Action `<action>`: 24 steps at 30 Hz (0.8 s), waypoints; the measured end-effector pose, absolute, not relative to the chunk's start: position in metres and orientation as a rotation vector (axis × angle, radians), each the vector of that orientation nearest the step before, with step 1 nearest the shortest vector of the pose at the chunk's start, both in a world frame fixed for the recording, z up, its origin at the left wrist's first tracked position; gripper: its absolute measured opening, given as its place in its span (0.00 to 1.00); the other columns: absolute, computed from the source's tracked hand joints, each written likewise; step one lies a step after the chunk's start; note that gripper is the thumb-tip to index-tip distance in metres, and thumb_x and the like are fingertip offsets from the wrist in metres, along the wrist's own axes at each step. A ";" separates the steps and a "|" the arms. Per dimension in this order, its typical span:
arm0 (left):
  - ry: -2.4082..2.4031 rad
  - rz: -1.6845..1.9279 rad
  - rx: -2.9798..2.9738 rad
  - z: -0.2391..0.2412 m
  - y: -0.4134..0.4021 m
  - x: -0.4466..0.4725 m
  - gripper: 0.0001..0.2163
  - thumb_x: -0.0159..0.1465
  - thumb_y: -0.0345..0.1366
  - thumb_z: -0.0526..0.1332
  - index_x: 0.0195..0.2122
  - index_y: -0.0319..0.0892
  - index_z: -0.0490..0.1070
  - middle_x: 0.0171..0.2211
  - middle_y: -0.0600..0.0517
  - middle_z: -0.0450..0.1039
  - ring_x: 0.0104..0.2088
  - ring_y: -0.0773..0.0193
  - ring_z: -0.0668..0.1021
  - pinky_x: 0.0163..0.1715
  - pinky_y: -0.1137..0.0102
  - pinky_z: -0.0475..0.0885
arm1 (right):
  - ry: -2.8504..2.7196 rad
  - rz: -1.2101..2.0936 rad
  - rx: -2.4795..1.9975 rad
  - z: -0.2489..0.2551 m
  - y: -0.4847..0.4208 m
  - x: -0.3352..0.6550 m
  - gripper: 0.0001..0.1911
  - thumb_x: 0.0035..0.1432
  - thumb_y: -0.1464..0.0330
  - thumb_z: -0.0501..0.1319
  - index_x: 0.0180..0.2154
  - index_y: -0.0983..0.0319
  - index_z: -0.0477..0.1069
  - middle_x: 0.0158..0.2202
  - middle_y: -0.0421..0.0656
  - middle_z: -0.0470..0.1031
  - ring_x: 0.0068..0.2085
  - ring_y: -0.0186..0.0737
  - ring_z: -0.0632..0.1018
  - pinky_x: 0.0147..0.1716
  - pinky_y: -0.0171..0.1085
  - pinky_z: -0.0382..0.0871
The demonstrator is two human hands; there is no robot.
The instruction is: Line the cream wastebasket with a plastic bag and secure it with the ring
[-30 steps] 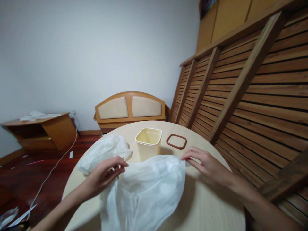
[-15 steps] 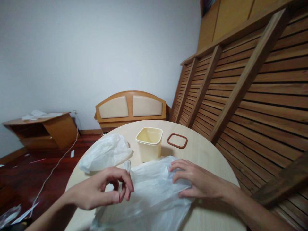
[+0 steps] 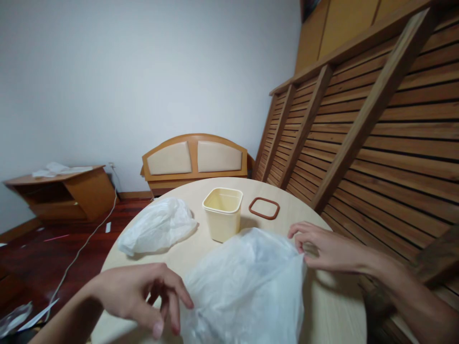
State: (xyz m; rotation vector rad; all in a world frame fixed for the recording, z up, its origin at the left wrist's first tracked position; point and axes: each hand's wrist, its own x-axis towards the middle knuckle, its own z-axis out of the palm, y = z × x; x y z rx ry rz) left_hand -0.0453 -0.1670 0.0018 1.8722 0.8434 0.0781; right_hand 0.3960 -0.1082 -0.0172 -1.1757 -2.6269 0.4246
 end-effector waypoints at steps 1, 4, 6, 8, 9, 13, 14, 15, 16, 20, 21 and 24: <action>0.841 0.135 1.856 0.003 -0.164 -0.045 0.20 0.62 0.51 0.65 0.51 0.47 0.77 0.40 0.47 0.82 0.35 0.58 0.82 0.33 0.69 0.75 | -2.642 0.452 -1.188 -0.017 -0.111 0.396 0.14 0.49 0.68 0.66 0.40 0.59 0.77 0.53 0.50 0.74 0.56 0.56 0.73 0.56 0.53 0.67; 1.082 0.358 1.977 -0.007 -0.155 -0.036 0.26 0.62 0.50 0.65 0.60 0.50 0.68 0.57 0.44 0.74 0.52 0.52 0.77 0.49 0.61 0.74 | -2.682 0.488 -1.112 -0.027 -0.120 0.391 0.51 0.41 0.59 0.74 0.67 0.58 0.59 0.68 0.54 0.57 0.68 0.64 0.57 0.66 0.60 0.53; 1.161 0.292 2.021 -0.023 -0.152 -0.023 0.39 0.58 0.49 0.68 0.69 0.50 0.55 0.66 0.42 0.61 0.60 0.48 0.71 0.57 0.55 0.69 | -2.729 0.490 -1.055 -0.038 -0.128 0.383 0.63 0.40 0.53 0.74 0.72 0.57 0.45 0.73 0.55 0.44 0.71 0.66 0.47 0.67 0.62 0.45; 1.069 0.198 2.082 -0.038 -0.155 -0.006 0.40 0.58 0.46 0.69 0.69 0.47 0.55 0.67 0.41 0.60 0.63 0.46 0.68 0.63 0.52 0.63 | -2.770 0.486 -1.051 -0.050 -0.136 0.372 0.62 0.45 0.52 0.72 0.72 0.55 0.41 0.74 0.54 0.36 0.72 0.66 0.42 0.67 0.65 0.40; 0.983 0.188 2.135 -0.044 -0.157 0.004 0.37 0.57 0.44 0.69 0.67 0.46 0.58 0.66 0.42 0.62 0.63 0.45 0.68 0.64 0.53 0.62 | -2.790 0.495 -1.055 -0.055 -0.140 0.366 0.59 0.48 0.54 0.70 0.72 0.54 0.40 0.74 0.52 0.34 0.72 0.66 0.41 0.67 0.66 0.39; 0.650 0.203 2.295 -0.056 -0.169 0.041 0.23 0.64 0.39 0.60 0.61 0.49 0.66 0.63 0.47 0.65 0.63 0.49 0.68 0.63 0.59 0.63 | -2.873 0.553 -0.920 -0.065 -0.151 0.338 0.57 0.49 0.61 0.69 0.72 0.51 0.39 0.75 0.48 0.32 0.72 0.63 0.39 0.67 0.66 0.34; 0.587 0.205 2.328 -0.057 -0.170 0.048 0.22 0.64 0.38 0.60 0.60 0.48 0.67 0.62 0.47 0.66 0.63 0.49 0.67 0.64 0.58 0.62 | -2.887 0.551 -0.873 -0.066 -0.153 0.331 0.58 0.47 0.64 0.69 0.72 0.50 0.39 0.75 0.48 0.33 0.72 0.63 0.39 0.68 0.65 0.33; 0.529 0.204 2.361 -0.057 -0.170 0.053 0.21 0.64 0.37 0.60 0.59 0.47 0.68 0.61 0.46 0.67 0.63 0.48 0.67 0.64 0.58 0.61 | -2.898 0.539 -0.833 -0.067 -0.153 0.325 0.58 0.45 0.66 0.69 0.72 0.51 0.41 0.75 0.48 0.35 0.72 0.62 0.40 0.68 0.64 0.33; 0.472 0.192 2.387 -0.057 -0.168 0.057 0.20 0.64 0.36 0.60 0.58 0.46 0.70 0.60 0.46 0.68 0.62 0.48 0.68 0.64 0.57 0.61 | -2.906 0.515 -0.799 -0.067 -0.153 0.320 0.57 0.44 0.68 0.68 0.71 0.52 0.44 0.74 0.48 0.39 0.72 0.61 0.42 0.68 0.63 0.33; 0.413 0.163 2.387 -0.042 -0.154 0.054 0.15 0.62 0.32 0.60 0.51 0.44 0.74 0.56 0.45 0.73 0.55 0.52 0.75 0.58 0.62 0.68 | -2.876 0.257 -0.754 -0.072 -0.148 0.306 0.32 0.52 0.74 0.59 0.60 0.59 0.67 0.61 0.49 0.70 0.70 0.52 0.55 0.70 0.55 0.41; 0.482 0.209 2.368 -0.036 -0.152 0.050 0.14 0.63 0.33 0.60 0.50 0.44 0.75 0.55 0.46 0.73 0.55 0.53 0.75 0.57 0.63 0.69 | -2.845 0.169 -0.772 -0.073 -0.146 0.305 0.25 0.54 0.76 0.57 0.54 0.60 0.71 0.55 0.49 0.76 0.68 0.52 0.60 0.69 0.54 0.45; 0.822 0.445 2.250 -0.019 -0.151 0.037 0.16 0.70 0.39 0.54 0.56 0.45 0.70 0.59 0.46 0.71 0.59 0.54 0.72 0.62 0.60 0.65 | -2.773 -0.041 -0.893 -0.073 -0.138 0.302 0.13 0.57 0.77 0.56 0.41 0.61 0.75 0.43 0.50 0.80 0.57 0.54 0.74 0.60 0.51 0.61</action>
